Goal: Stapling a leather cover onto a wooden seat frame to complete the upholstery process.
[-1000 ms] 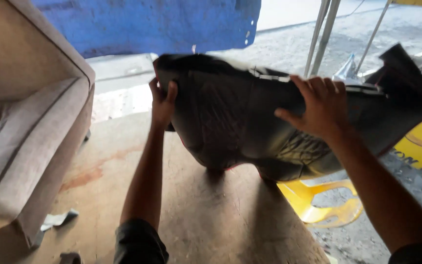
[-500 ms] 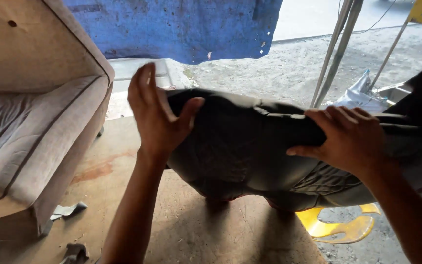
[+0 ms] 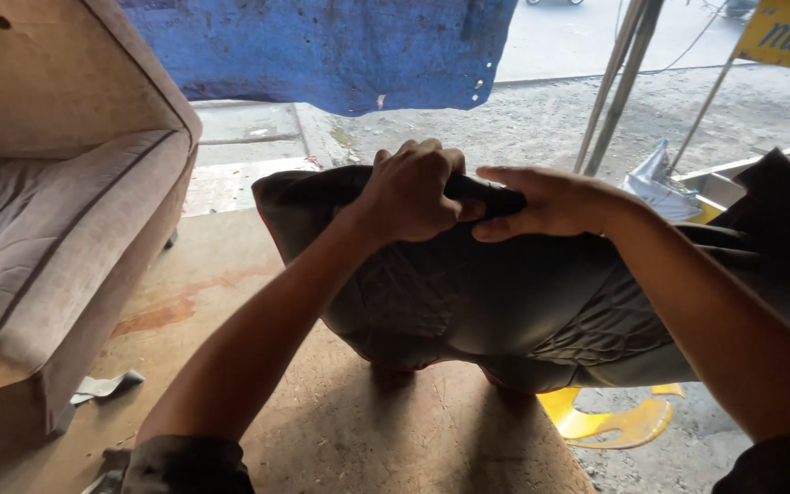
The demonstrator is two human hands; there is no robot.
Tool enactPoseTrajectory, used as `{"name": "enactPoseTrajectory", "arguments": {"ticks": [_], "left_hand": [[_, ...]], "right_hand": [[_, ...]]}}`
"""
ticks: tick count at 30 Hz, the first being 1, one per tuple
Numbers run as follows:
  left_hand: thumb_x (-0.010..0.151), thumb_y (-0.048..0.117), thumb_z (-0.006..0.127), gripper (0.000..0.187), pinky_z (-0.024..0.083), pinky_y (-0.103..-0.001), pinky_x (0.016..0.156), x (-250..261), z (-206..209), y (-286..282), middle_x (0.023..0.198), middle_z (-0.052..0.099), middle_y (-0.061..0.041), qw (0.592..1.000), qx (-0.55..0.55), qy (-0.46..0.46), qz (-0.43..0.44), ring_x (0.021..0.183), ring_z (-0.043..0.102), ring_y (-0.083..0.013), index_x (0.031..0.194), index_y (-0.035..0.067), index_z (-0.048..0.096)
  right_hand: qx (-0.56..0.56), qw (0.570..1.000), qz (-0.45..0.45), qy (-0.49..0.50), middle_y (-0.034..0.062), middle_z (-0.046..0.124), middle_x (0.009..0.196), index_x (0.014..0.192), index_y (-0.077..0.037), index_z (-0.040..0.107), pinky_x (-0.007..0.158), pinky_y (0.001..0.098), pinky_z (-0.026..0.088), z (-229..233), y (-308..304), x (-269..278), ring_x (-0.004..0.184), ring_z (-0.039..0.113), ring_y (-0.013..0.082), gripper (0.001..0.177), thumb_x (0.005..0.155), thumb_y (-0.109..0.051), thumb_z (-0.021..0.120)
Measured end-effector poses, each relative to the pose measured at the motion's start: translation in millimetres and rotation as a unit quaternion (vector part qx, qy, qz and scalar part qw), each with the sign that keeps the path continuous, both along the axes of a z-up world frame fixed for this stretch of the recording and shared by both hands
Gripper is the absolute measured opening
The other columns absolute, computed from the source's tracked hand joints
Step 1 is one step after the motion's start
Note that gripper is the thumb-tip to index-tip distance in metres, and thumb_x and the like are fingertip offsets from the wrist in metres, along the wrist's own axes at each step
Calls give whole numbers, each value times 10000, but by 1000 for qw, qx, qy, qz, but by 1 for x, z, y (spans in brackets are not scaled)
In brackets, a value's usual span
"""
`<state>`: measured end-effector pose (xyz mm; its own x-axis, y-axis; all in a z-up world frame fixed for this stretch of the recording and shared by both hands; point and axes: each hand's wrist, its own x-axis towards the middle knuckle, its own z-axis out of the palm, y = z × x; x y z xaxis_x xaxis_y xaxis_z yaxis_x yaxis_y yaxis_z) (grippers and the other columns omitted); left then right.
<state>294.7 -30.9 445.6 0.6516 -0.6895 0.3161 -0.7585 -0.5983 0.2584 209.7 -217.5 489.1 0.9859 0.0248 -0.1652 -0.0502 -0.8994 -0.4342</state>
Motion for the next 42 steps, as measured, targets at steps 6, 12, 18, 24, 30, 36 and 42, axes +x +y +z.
{"name": "enactPoseTrajectory", "arguments": {"ticks": [6, 12, 18, 24, 30, 36, 42], "left_hand": [[837, 538, 817, 535, 452, -584, 920, -1, -1, 19, 1133, 572, -126, 994, -65, -71, -42, 1112, 605, -383, 1112, 134, 598], [574, 785, 882, 852, 538, -567, 898, 17, 32, 5, 1028, 728, -147, 985, 85, 149, -6, 1026, 727, -381, 1105, 148, 685], [789, 603, 841, 695, 422, -543, 970, -29, 40, -2, 1173, 699, 14, 988, 115, 95, 40, 1118, 643, -253, 1278, 183, 582], [785, 409, 861, 376, 495, -623, 835, -21, 3, -3, 985, 700, -139, 991, -23, -134, -19, 870, 705, -390, 1003, 158, 685], [810, 426, 825, 591, 564, -572, 685, -3, 12, -15, 1019, 734, -125, 985, 23, -162, -55, 915, 721, -410, 1224, 77, 589], [804, 478, 824, 496, 536, -508, 695, 2, 7, -24, 1008, 703, -86, 982, 86, -165, -2, 940, 683, -344, 1126, 134, 669], [766, 369, 880, 253, 498, -439, 610, 6, -20, -22, 764, 669, -38, 931, -41, -359, 46, 792, 669, -278, 834, 164, 747]], "right_hand": [[52, 997, 24, -48, 93, 711, 764, 911, -74, 767, 616, 370, 504, -12, 1, 16, 707, 679, 249, 431, 655, -361, 960], [37, 989, 73, -124, 155, 676, 1030, 1100, -74, 681, 748, 495, 561, -30, -19, 14, 949, 695, 355, 722, 576, -447, 1008], [-10, 1000, -21, -9, 52, 652, 1214, 1450, -227, 452, 898, 367, 471, -4, 12, -10, 1075, 597, 210, 952, 617, -289, 909], [-23, 999, -31, -15, 51, 744, 870, 1065, -113, 800, 757, 353, 442, -3, 21, -11, 818, 646, 212, 413, 700, -256, 931], [-80, 957, 53, -274, 74, 667, 970, 1111, -97, 638, 745, 412, 417, -30, -8, -2, 867, 575, 232, 582, 680, -345, 940], [-140, 911, 79, -379, 140, 703, 890, 1026, -89, 678, 652, 484, 424, -44, -18, -1, 806, 664, 338, 428, 811, -369, 920], [-119, 879, 117, -447, 139, 609, 968, 1080, -57, 726, 688, 479, 436, -50, -6, 8, 907, 620, 357, 303, 856, -173, 894]]}}
